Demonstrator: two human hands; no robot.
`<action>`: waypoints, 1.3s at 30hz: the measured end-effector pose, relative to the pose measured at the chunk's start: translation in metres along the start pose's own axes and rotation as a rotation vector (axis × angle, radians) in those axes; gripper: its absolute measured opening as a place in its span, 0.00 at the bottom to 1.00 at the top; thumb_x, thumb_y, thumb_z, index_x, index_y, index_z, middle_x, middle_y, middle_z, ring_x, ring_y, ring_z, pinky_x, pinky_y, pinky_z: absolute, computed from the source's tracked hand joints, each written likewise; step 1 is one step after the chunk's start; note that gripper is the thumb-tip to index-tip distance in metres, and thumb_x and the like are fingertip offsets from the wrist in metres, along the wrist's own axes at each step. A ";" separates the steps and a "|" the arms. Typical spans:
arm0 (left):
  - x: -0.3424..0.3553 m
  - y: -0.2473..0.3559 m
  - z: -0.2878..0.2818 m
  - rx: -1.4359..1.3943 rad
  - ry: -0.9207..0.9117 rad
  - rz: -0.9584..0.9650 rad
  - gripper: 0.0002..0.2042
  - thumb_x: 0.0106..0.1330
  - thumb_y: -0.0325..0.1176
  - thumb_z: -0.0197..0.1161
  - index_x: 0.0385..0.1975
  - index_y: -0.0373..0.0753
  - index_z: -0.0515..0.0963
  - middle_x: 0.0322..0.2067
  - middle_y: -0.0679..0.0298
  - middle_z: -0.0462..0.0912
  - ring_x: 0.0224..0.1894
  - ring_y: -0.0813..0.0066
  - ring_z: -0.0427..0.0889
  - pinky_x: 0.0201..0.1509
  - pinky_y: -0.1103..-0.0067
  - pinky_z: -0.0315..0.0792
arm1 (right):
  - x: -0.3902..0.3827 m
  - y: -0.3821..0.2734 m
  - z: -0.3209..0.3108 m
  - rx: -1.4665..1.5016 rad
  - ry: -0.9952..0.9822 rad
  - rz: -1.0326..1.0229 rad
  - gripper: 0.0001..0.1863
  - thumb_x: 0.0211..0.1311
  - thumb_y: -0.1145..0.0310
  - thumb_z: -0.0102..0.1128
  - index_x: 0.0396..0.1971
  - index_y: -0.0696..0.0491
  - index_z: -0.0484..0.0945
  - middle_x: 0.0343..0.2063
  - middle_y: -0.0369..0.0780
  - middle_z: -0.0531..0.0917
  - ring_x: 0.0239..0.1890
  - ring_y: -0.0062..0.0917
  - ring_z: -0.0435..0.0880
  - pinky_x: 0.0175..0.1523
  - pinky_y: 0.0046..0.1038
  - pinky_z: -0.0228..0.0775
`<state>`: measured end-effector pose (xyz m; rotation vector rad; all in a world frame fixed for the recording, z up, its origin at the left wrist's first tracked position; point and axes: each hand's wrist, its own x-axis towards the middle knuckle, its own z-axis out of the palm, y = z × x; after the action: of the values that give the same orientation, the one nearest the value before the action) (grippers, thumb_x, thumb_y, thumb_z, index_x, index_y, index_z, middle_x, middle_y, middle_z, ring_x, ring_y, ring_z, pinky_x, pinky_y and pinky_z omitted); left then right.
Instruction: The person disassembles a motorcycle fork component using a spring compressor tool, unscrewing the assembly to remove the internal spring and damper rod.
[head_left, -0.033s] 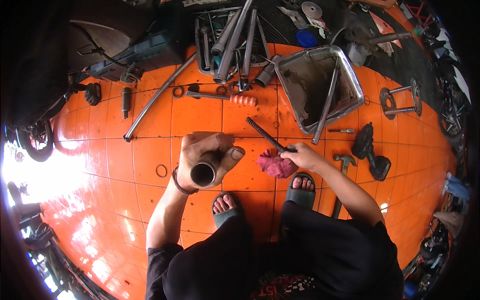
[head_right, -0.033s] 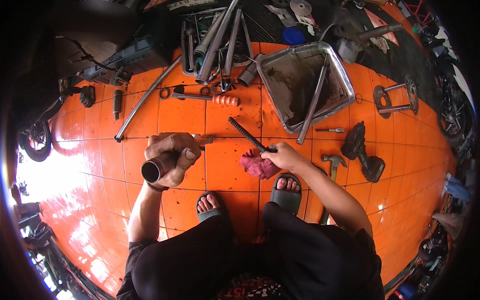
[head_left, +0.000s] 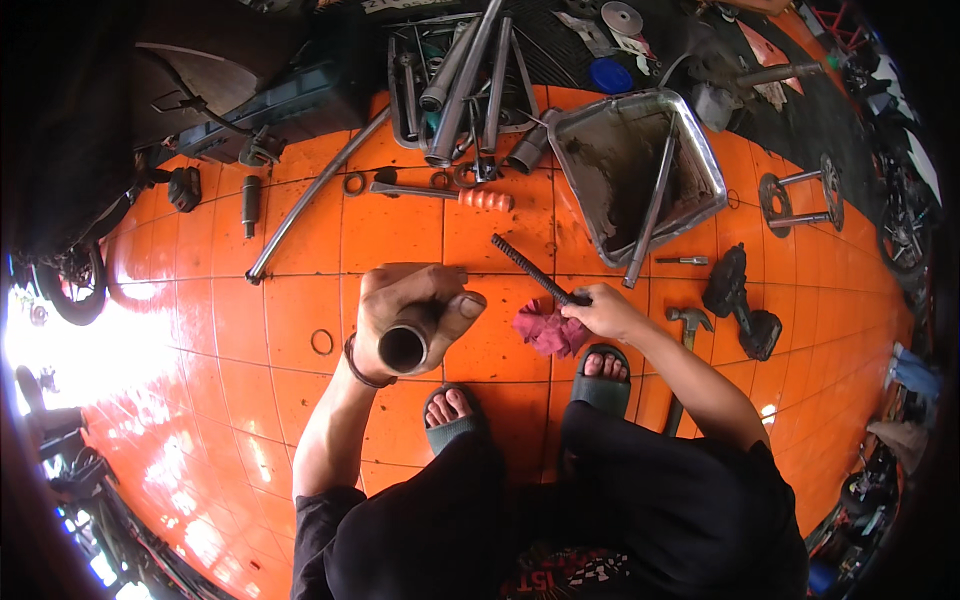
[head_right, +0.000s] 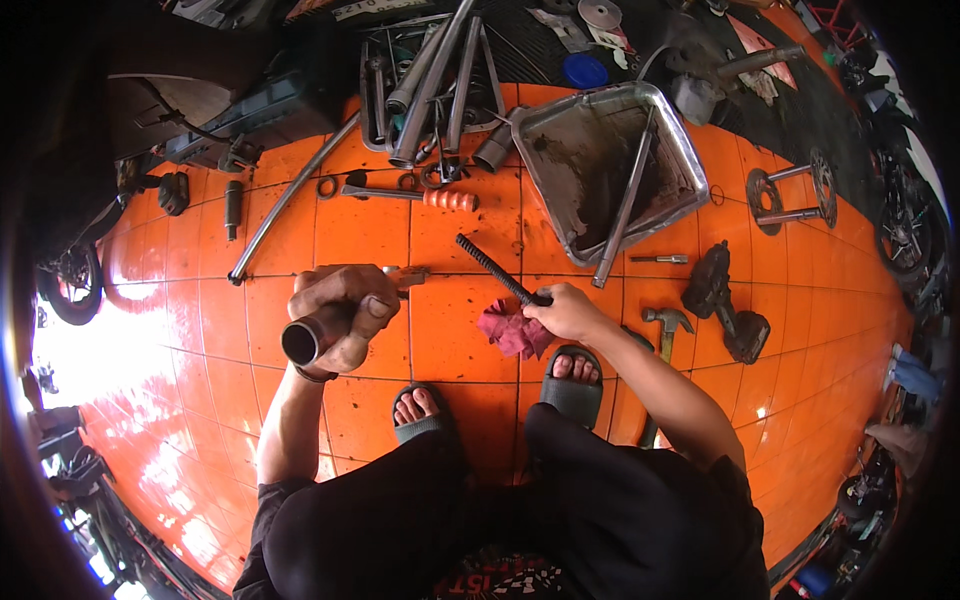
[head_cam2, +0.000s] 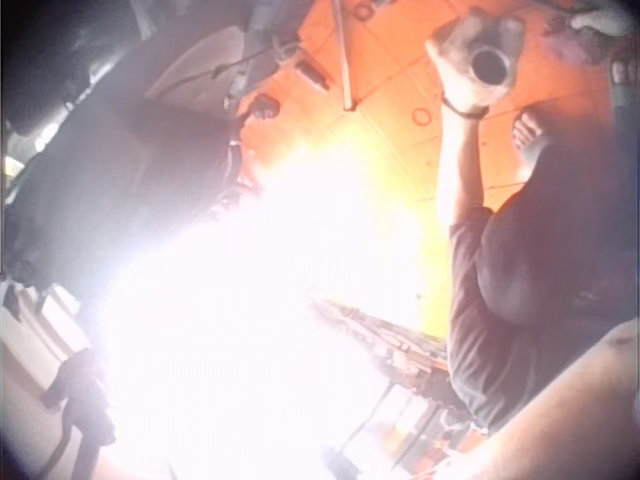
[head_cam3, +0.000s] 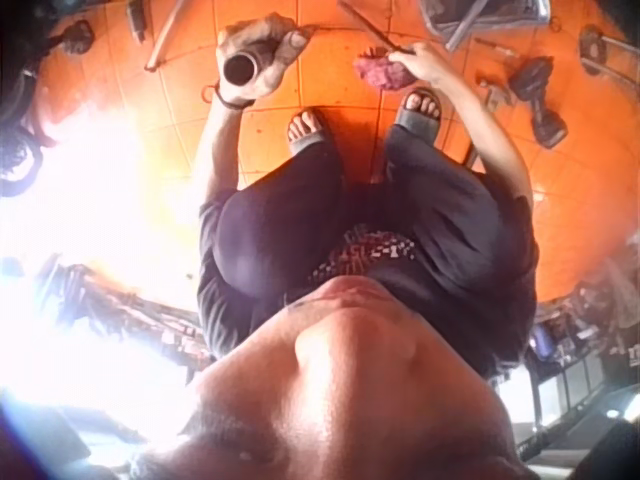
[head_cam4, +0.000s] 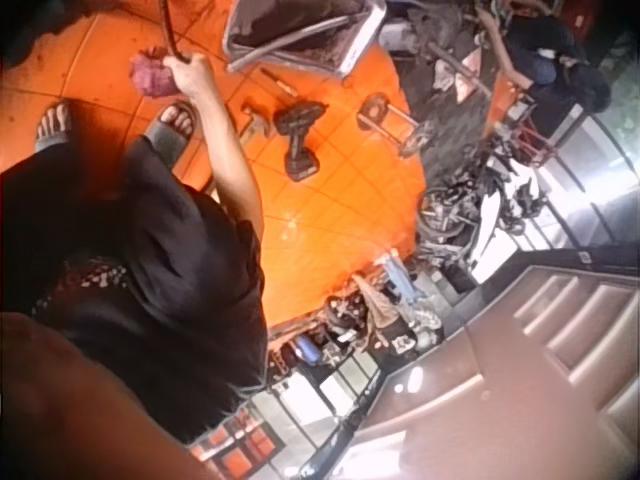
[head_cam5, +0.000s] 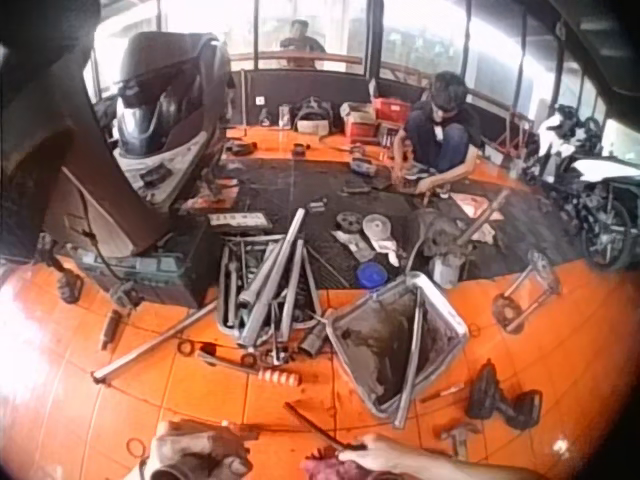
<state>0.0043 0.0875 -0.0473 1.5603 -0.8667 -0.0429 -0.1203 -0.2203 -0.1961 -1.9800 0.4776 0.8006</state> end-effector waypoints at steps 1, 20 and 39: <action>0.000 0.002 -0.003 0.033 -0.023 -0.022 0.07 0.65 0.25 0.72 0.26 0.35 0.80 0.18 0.61 0.79 0.18 0.70 0.78 0.24 0.76 0.70 | -0.001 -0.003 0.000 -0.116 0.051 -0.009 0.18 0.59 0.56 0.72 0.36 0.57 0.89 0.28 0.44 0.88 0.35 0.31 0.89 0.45 0.35 0.77; -0.003 0.001 -0.008 0.054 0.081 -0.181 0.16 0.77 0.33 0.60 0.27 0.39 0.64 0.18 0.59 0.79 0.20 0.78 0.71 0.24 0.78 0.66 | -0.007 -0.008 0.001 -0.056 -0.241 -0.145 0.24 0.57 0.52 0.79 0.44 0.56 0.87 0.41 0.44 0.90 0.46 0.26 0.86 0.55 0.33 0.74; -0.008 0.000 -0.006 -0.077 0.179 -0.228 0.12 0.77 0.32 0.60 0.32 0.40 0.64 0.20 0.60 0.78 0.21 0.81 0.69 0.25 0.80 0.64 | -0.007 -0.027 0.010 -0.065 -0.029 -0.697 0.17 0.61 0.64 0.76 0.49 0.51 0.88 0.45 0.41 0.91 0.45 0.33 0.90 0.55 0.35 0.80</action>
<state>0.0017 0.0966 -0.0493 1.5581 -0.5386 -0.0981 -0.1124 -0.1982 -0.1784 -1.9943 -0.2618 0.3987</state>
